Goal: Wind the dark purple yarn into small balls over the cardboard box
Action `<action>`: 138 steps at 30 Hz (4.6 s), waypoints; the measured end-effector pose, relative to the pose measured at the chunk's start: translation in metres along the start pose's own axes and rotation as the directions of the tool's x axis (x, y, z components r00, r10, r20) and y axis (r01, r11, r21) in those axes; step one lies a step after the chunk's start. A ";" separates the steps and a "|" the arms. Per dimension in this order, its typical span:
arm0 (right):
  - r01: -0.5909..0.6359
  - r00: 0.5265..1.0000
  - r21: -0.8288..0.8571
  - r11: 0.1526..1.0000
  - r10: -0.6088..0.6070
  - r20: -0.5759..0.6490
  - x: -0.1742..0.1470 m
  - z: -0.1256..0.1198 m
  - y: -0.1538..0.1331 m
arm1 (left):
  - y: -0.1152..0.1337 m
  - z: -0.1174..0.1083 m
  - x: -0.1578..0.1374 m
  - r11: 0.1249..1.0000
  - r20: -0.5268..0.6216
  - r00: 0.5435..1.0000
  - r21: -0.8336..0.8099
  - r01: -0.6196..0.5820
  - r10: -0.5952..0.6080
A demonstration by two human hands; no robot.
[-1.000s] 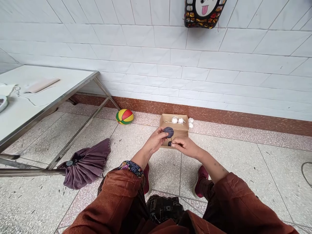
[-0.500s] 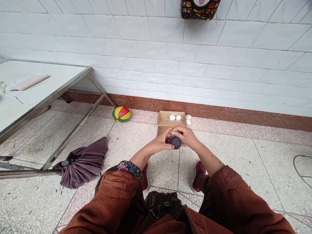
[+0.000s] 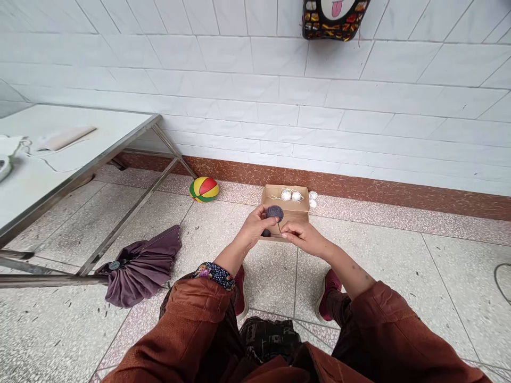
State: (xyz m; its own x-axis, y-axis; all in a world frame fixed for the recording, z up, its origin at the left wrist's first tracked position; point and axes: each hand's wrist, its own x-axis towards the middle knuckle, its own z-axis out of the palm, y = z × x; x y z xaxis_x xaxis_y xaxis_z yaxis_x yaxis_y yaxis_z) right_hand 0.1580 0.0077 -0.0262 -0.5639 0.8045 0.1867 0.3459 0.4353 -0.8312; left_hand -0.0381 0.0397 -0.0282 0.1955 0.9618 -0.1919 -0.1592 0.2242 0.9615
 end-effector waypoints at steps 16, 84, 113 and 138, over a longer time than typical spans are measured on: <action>-0.092 0.951 0.076 0.993 0.110 -0.290 0.014 -0.013 0.017 | 0.005 0.010 -0.015 0.999 0.525 0.850 0.015 0.036 -0.038; -0.194 0.930 0.013 0.981 0.189 -0.315 0.002 -0.009 0.021 | 0.018 0.023 -0.027 0.990 0.431 0.896 -0.124 -0.063 0.111; -0.280 0.913 0.017 0.960 0.272 -0.305 0.000 -0.006 0.022 | 0.009 0.021 -0.022 0.965 0.357 0.932 -0.262 0.031 0.067; -0.223 0.918 0.065 0.973 0.232 -0.322 -0.006 -0.017 0.017 | 0.009 0.025 -0.021 0.978 0.492 0.867 -0.206 0.031 0.076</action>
State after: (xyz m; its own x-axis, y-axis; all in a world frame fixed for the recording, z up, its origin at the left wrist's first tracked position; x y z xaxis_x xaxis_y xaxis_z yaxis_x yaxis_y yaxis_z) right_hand 0.1795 0.0173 -0.0327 -0.1964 0.9694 0.1472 0.4135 0.2180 -0.8840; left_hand -0.0191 0.0177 -0.0106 0.6334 0.7738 0.0033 -0.3489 0.2818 0.8938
